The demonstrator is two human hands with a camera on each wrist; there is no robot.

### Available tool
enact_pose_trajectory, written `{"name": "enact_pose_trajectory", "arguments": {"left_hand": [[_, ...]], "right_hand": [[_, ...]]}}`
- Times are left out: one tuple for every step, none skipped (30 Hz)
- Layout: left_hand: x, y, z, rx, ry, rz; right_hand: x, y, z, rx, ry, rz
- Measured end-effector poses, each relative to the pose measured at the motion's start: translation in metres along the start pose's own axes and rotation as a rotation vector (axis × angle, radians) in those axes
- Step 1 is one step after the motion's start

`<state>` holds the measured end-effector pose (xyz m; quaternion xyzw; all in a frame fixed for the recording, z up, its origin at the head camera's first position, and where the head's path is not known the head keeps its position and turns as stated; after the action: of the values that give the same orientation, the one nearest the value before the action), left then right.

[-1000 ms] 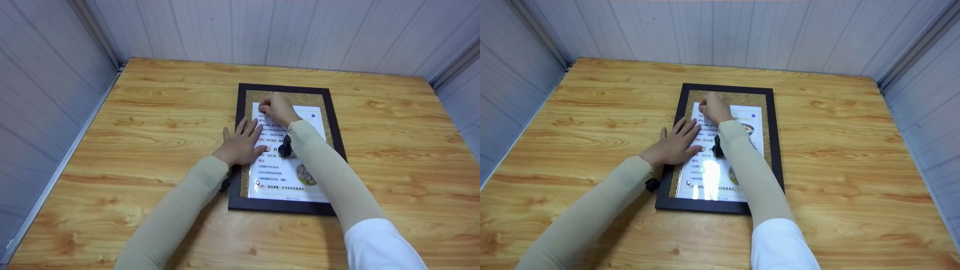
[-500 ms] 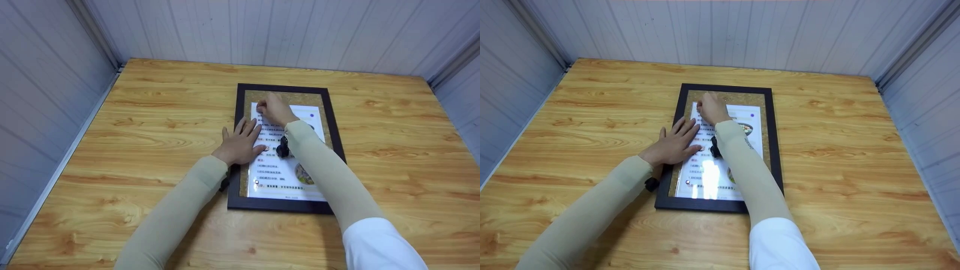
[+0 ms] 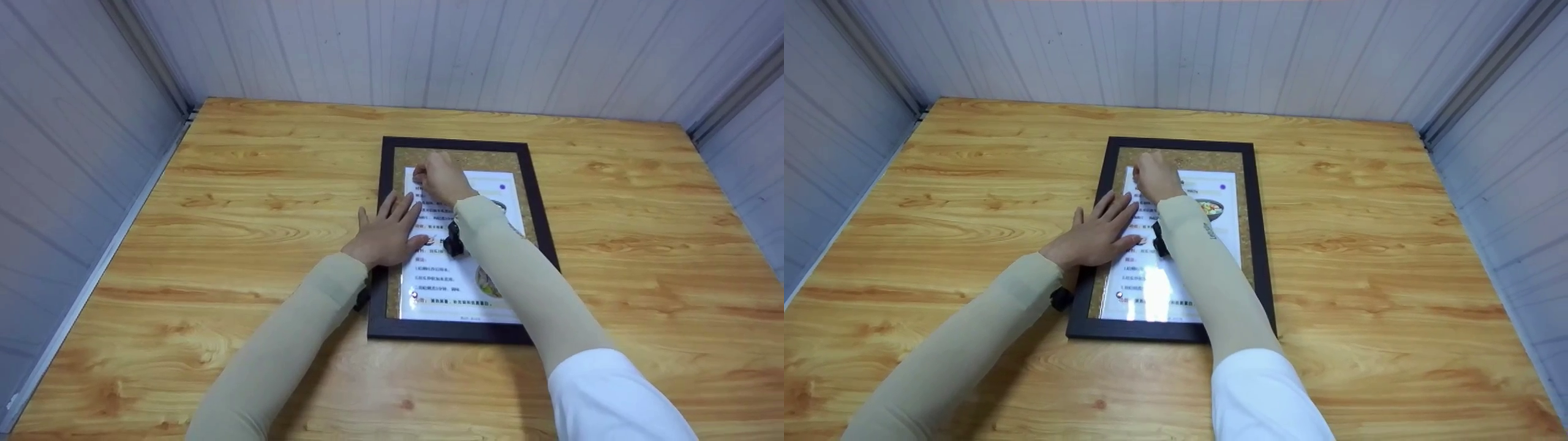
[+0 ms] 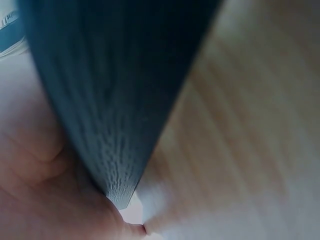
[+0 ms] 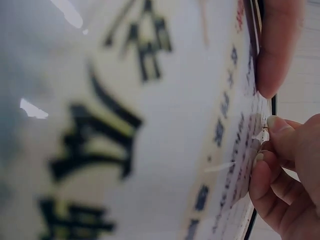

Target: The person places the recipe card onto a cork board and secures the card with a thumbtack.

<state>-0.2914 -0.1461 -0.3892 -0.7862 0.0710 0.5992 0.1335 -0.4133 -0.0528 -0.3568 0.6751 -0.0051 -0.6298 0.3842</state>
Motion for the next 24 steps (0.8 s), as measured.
{"name": "enact_pose_trajectory", "arguments": {"left_hand": [[-0.001,0.000,0.000,0.000,-0.002,0.002],[-0.001,0.000,0.000,0.001,-0.003,0.004],[-0.002,0.000,0.000,0.002,-0.006,0.005],[-0.003,0.000,0.000,0.004,-0.008,0.006],[-0.003,0.000,0.000,0.005,-0.007,0.007],[-0.003,0.000,0.000,0.007,-0.007,0.005],[-0.002,0.000,-0.001,0.009,-0.005,0.002],[-0.001,0.000,-0.001,0.010,-0.002,0.002],[-0.001,0.000,-0.002,0.011,-0.003,0.003],[0.000,0.000,-0.002,0.011,0.000,0.003],[0.001,0.000,-0.002,0.011,0.001,0.003],[0.002,0.000,-0.002,0.012,-0.003,0.004],[0.003,0.000,-0.001,0.011,-0.005,0.005],[0.003,0.000,-0.001,0.009,-0.007,0.008],[0.003,0.000,-0.001,0.009,-0.008,0.007],[0.003,0.000,-0.001,0.009,-0.009,0.004],[0.003,-0.001,-0.001,0.010,-0.010,0.000],[0.003,-0.001,-0.001,0.011,-0.011,-0.003],[0.003,-0.001,-0.001,0.011,-0.011,-0.006],[0.002,-0.002,-0.001,0.012,-0.012,-0.009],[0.002,-0.002,-0.002,0.013,-0.013,-0.013],[0.001,-0.001,-0.002,0.014,-0.013,-0.015],[0.001,-0.001,-0.002,0.014,-0.013,-0.015],[0.000,-0.001,-0.002,0.014,-0.013,-0.015]], "right_hand": [[-0.001,0.001,0.000,-0.011,-0.010,-0.001],[-0.001,0.001,0.000,-0.016,-0.018,-0.002],[-0.001,0.001,0.000,-0.015,-0.020,-0.006],[-0.001,0.000,0.000,-0.010,-0.019,-0.005],[0.000,0.000,-0.001,-0.001,-0.010,0.006],[0.001,0.000,-0.002,0.000,0.006,0.007],[0.002,-0.001,-0.003,0.001,0.031,0.002],[0.004,-0.001,-0.005,0.002,0.061,-0.012],[0.005,-0.002,-0.007,-0.003,0.091,-0.028],[0.007,-0.001,-0.008,-0.010,0.119,-0.045],[0.009,-0.001,-0.010,-0.016,0.146,-0.061],[0.010,-0.001,-0.011,-0.028,0.165,-0.081],[0.010,0.000,-0.012,-0.044,0.179,-0.107],[0.010,0.001,-0.014,-0.055,0.191,-0.127],[0.010,0.002,-0.015,-0.063,0.197,-0.140],[0.010,0.003,-0.016,-0.070,0.204,-0.154],[0.010,0.004,-0.017,-0.066,0.209,-0.161],[0.009,0.004,-0.018,-0.057,0.211,-0.171],[0.009,0.004,-0.019,-0.046,0.213,-0.182],[0.008,0.003,-0.020,-0.019,0.211,-0.181],[0.007,0.003,-0.021,0.004,0.209,-0.184],[0.007,0.002,-0.022,0.025,0.212,-0.192],[0.007,0.002,-0.023,0.042,0.216,-0.203],[0.006,0.003,-0.023,0.048,0.221,-0.222]]}}
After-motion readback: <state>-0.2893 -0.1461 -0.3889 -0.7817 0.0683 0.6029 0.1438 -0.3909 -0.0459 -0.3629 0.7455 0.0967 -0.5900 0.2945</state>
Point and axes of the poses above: each hand's wrist, its own z-axis towards the middle knuckle, its own x-axis out of the palm, y = z × x, the point moved 5 cm from there along z, towards the middle knuckle, and after that the axes turned 8 degrees about z, right-handed, at the moved point
